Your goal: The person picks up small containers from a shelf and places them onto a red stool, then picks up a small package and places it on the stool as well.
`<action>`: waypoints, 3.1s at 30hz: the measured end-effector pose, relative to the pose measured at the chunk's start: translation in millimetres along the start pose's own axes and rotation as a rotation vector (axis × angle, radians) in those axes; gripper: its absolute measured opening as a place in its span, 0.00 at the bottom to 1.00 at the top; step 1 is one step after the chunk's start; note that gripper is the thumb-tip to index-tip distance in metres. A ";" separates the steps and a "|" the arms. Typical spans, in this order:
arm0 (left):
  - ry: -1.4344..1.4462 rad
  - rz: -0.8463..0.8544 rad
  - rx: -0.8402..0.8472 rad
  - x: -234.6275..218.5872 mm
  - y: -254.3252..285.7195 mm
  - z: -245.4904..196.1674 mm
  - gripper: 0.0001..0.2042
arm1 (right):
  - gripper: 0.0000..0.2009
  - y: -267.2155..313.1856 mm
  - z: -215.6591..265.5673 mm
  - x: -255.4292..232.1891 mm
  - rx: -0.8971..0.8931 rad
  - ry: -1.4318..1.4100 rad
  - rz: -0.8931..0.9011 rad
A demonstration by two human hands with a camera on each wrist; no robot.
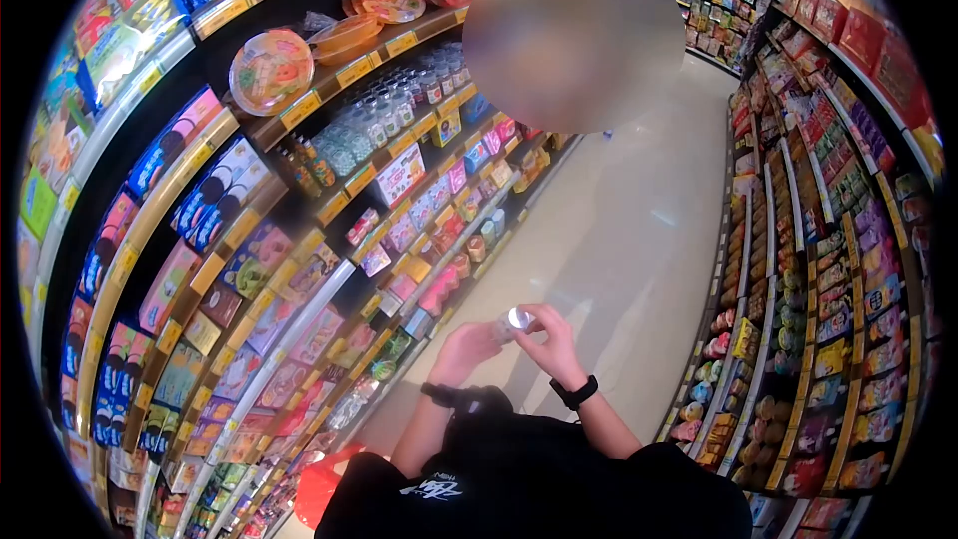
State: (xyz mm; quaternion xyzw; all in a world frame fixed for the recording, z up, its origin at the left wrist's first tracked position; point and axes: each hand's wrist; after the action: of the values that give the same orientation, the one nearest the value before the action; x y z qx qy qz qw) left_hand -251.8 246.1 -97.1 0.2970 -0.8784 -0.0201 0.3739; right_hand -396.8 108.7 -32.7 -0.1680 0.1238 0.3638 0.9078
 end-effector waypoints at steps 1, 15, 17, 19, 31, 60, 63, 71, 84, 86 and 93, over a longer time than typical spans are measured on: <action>0.004 -0.001 -0.004 0.6 -10.0 -4.9 0.26 | 0.17 -10.4 -1.1 -0.2 0.005 0.000 0.001; 0.267 -0.005 0.249 -2.8 -174.8 -100.1 0.19 | 0.16 -242.7 14.2 29.7 -0.130 0.095 0.142; 0.355 -0.086 0.264 -0.6 -196.8 -116.1 0.19 | 0.16 -277.2 20.3 39.7 -0.198 0.116 0.174; 0.429 -0.158 0.297 7.7 -215.9 -136.8 0.20 | 0.16 -312.0 21.4 50.1 -0.287 0.124 0.200; 0.633 -0.305 0.673 37.5 -347.6 -217.2 0.25 | 0.14 -519.6 35.0 93.5 -0.589 -0.007 0.347; 0.674 -0.337 0.951 25.6 -377.4 -244.1 0.30 | 0.19 -620.7 37.6 183.8 -0.726 0.239 0.528; 0.669 -0.331 0.938 26.2 -372.9 -244.0 0.30 | 0.18 -613.9 30.5 188.0 -0.737 0.239 0.479; 0.600 -0.293 0.948 24.5 -356.3 -243.2 0.30 | 0.16 -601.0 40.5 177.3 -0.616 0.223 0.521; 0.700 -0.506 1.005 -34.7 -270.5 -210.8 0.22 | 0.08 -504.7 -25.7 118.9 -0.424 0.153 0.510; 0.720 -0.563 0.977 -54.8 -258.1 -189.2 0.22 | 0.06 -482.0 -42.0 122.2 -0.477 0.324 0.662; 0.855 -0.633 0.917 -67.6 -239.8 -169.6 0.15 | 0.06 -442.7 -19.1 140.6 -0.520 0.236 0.767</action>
State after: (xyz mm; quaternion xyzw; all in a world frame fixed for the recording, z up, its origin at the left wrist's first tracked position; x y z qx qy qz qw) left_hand 20.0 116.8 -80.4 0.6480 -0.4454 0.3633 0.4997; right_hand 11.2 -112.3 -3.8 -0.3719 0.1842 0.6700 0.6155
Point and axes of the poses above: each hand's wrist, its own y-axis away from the middle knuckle, its own x-axis out of the palm, z = x × y, and after that the axes turned 12 degrees about x, right-handed
